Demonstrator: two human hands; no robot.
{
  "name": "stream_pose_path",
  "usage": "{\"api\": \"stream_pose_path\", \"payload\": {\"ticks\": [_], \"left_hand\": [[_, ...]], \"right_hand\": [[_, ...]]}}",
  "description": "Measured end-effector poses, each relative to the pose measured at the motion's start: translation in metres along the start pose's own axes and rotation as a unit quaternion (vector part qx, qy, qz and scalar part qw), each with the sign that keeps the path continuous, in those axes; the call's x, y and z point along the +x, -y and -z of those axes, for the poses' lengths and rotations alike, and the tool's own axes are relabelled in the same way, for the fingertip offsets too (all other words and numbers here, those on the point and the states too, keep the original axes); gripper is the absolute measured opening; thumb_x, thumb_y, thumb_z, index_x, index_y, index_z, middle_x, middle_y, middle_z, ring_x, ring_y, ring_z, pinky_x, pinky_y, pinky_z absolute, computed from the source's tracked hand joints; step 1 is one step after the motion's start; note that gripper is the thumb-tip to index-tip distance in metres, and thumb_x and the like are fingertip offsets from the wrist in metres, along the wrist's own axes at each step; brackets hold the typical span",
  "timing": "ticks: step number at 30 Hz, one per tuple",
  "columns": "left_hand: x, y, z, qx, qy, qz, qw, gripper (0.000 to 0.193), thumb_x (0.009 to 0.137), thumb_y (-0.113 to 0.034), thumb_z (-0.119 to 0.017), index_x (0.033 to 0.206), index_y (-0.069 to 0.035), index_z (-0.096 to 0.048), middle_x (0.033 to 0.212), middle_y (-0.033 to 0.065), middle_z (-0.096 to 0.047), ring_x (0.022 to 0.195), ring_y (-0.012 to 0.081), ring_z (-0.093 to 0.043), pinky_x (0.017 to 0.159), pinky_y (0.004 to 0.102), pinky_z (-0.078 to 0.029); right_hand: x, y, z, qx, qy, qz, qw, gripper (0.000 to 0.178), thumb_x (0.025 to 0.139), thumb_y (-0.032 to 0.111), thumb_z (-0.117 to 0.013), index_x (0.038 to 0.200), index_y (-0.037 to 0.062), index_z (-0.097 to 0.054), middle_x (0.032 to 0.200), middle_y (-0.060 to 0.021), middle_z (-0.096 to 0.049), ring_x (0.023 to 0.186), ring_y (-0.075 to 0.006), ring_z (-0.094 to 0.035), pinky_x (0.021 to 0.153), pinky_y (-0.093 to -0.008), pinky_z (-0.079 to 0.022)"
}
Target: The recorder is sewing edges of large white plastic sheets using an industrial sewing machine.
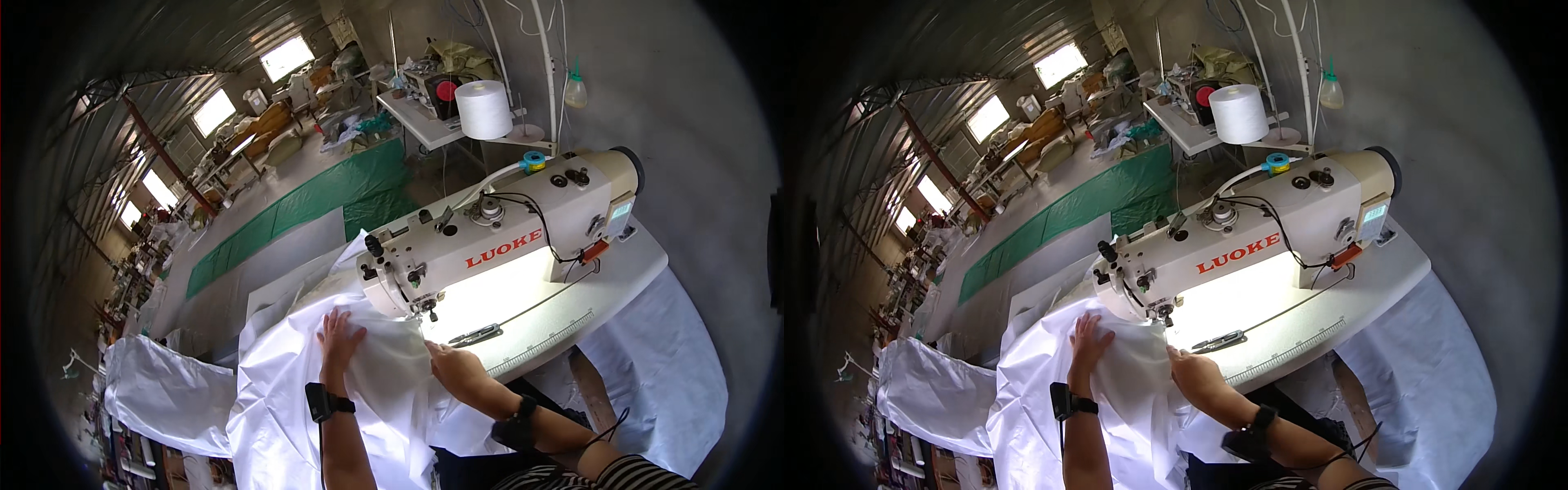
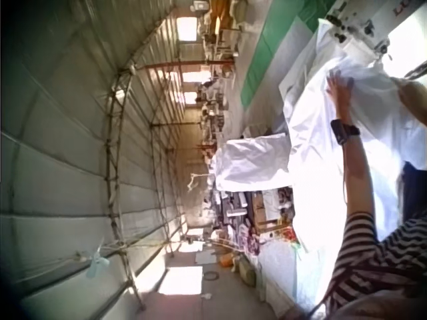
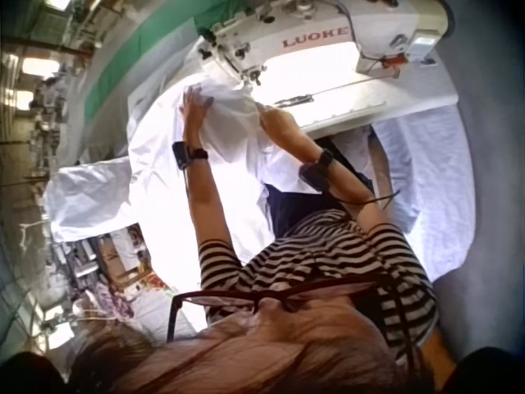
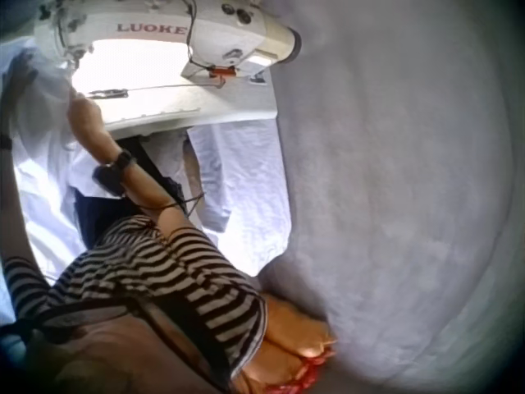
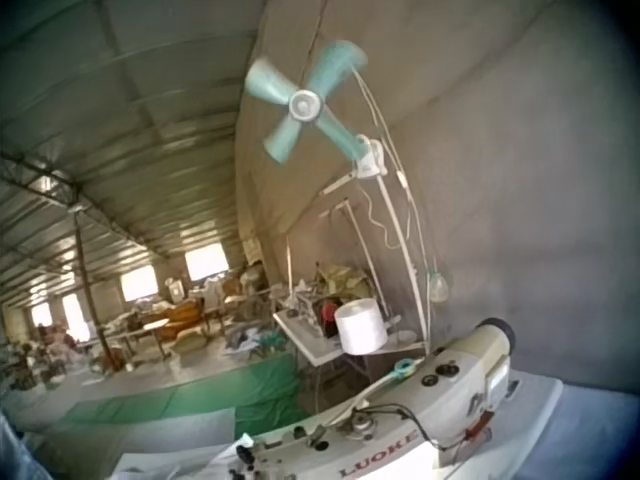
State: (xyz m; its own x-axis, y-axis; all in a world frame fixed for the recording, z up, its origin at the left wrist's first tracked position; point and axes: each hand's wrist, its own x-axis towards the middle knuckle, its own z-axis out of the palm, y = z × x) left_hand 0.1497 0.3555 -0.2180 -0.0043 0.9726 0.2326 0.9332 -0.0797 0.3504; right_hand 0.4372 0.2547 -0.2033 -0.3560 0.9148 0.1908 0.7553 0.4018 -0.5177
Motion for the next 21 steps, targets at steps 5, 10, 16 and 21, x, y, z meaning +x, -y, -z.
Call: {"api": "stream_pose_path", "payload": {"ticks": [5, 10, 16, 21], "left_hand": [[-0.157, -0.093, 0.01, -0.347, -0.24, -0.024, 0.906, 0.024, 0.084, 0.01, -0.064, 0.104, -0.002, -0.059, 0.103, 0.0116, -0.06, 0.077, 0.0185, -0.061, 0.06, 0.0264, -0.048], [-0.335, -0.168, -0.068, -0.184, -0.2, 0.051, 0.961, 0.062, 0.064, -0.017, -0.09, 0.115, -0.008, -0.055, 0.119, 0.0134, -0.059, 0.112, 0.0329, -0.057, 0.092, 0.0464, -0.047], [-0.359, -0.082, -0.072, -0.38, -0.089, 0.375, 0.841, 0.018, 0.086, -0.001, -0.065, 0.104, -0.001, -0.07, 0.088, 0.0061, -0.072, 0.079, 0.0153, -0.066, 0.075, 0.0273, -0.051], [-0.369, -0.036, 0.004, -0.459, -0.095, 0.291, 0.834, 0.019, 0.1, -0.02, -0.063, 0.096, -0.002, -0.067, 0.077, -0.0075, -0.057, 0.069, 0.0036, -0.045, 0.061, 0.0219, -0.036]], "right_hand": [[-0.129, -0.033, 0.017, 0.33, -0.113, -0.043, 0.936, 0.069, 0.094, 0.027, -0.068, 0.146, -0.0051, -0.036, 0.127, -0.0255, -0.058, 0.113, -0.0409, -0.061, 0.099, -0.0407, -0.05], [-0.211, -0.049, -0.015, 0.341, 0.114, -0.117, 0.926, 0.052, 0.093, 0.03, -0.071, 0.132, -0.0001, -0.055, 0.116, -0.0235, -0.065, 0.105, -0.0361, -0.066, 0.089, -0.0399, -0.052], [-0.233, -0.048, 0.03, 0.242, 0.236, -0.13, 0.932, 0.026, 0.092, 0.022, -0.069, 0.108, 0.0011, -0.068, 0.096, -0.0186, -0.07, 0.089, -0.0383, -0.07, 0.08, -0.043, -0.054], [-0.214, -0.036, 0.056, 0.223, -0.051, 0.012, 0.974, 0.019, 0.091, 0.009, -0.069, 0.108, 0.0012, -0.067, 0.099, -0.0151, -0.071, 0.085, -0.0293, -0.072, 0.075, -0.0372, -0.057]]}}
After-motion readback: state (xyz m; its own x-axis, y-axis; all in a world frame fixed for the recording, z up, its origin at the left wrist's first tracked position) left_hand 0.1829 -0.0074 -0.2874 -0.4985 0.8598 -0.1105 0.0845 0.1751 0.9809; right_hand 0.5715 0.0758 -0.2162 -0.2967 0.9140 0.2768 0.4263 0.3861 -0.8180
